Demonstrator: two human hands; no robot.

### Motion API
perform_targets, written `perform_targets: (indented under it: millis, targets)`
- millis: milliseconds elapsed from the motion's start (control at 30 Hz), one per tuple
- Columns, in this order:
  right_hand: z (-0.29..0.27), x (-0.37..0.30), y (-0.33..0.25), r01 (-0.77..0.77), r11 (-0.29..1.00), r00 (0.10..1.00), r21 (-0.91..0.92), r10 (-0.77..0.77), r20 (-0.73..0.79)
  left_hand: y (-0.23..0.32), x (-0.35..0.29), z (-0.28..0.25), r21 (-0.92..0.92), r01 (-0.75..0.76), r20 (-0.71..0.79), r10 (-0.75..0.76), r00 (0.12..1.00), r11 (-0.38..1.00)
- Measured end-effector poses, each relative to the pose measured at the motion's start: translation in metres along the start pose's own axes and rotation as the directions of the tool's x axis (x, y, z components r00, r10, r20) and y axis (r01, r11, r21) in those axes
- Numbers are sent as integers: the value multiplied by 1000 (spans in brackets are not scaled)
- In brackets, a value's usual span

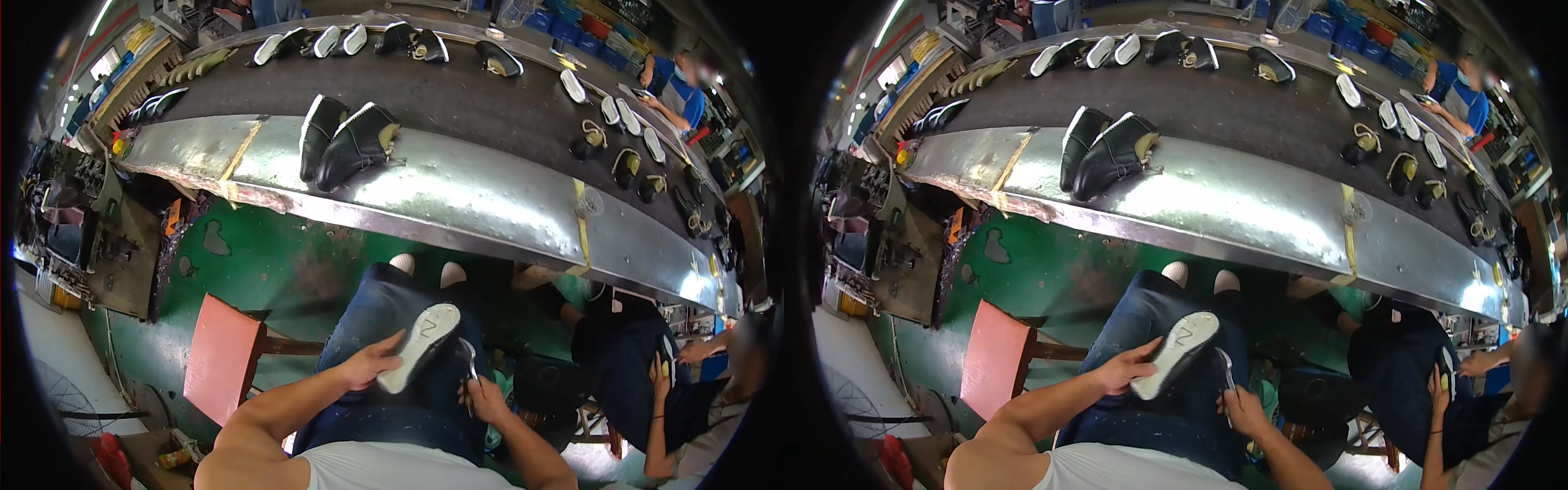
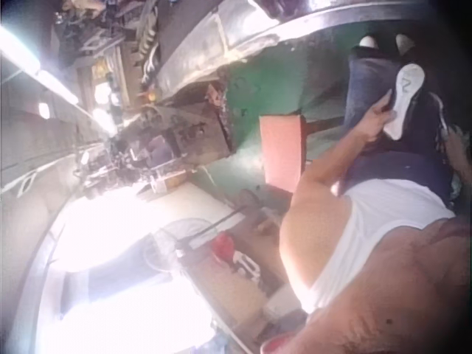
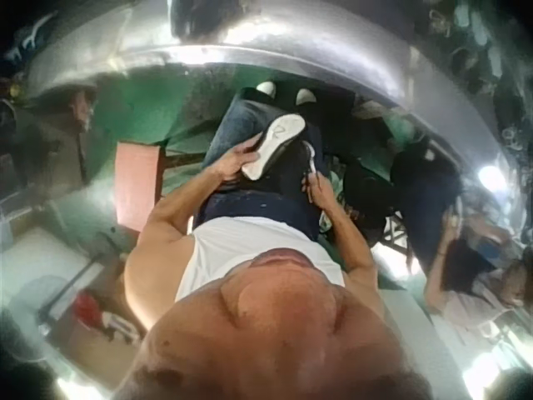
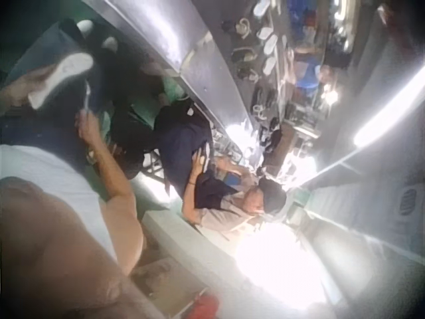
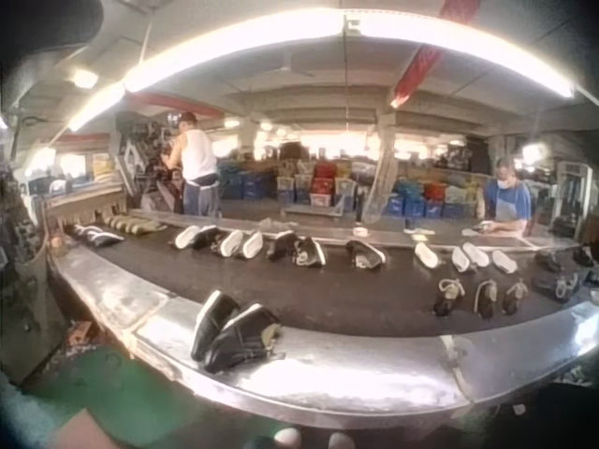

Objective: Using specialized pliers to pull and stretch the material over a shoe last and secure it.

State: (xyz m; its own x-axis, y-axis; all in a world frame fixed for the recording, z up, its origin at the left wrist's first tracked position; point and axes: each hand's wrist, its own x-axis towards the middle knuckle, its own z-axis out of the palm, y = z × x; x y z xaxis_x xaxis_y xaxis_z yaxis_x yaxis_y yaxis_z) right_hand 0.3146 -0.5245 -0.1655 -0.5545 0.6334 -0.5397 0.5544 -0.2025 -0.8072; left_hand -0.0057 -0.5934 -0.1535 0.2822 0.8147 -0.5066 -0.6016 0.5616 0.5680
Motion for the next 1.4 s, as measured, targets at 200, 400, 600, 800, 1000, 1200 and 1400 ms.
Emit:
perform_targets:
  millis: [200, 400, 600, 800, 1000, 1200, 1400]
  targets:
    - [2, 14, 14, -7, 986, 998, 166, -4, 69, 143, -26, 57, -56, -336, 104, 340, 935, 940]
    - [-7, 27, 29, -62, 907, 992, 417, 12, 122, 329, 107, 118, 240, -523, 18, 534, 845, 818]
    - [-20, 33, 22, -151, 845, 972, 514, 33, 232, 449, 261, 100, 964, 31, 211, 825, 524, -266]
    - [-28, 26, 26, -197, 755, 967, 626, 45, 250, 414, 315, 61, 542, 294, 201, 461, 864, -787]
    - [-30, 28, 24, -182, 757, 976, 628, 63, 207, 389, 191, 72, 685, 30, 631, 613, 476, -728]
    - [-15, 34, 41, -115, 788, 981, 605, -6, 195, 328, 25, 8, 970, 244, -132, 857, 498, 7]
    - [-9, 30, 32, -82, 878, 983, 471, -6, 183, 294, 42, -10, 758, 544, 163, 913, 375, -359]
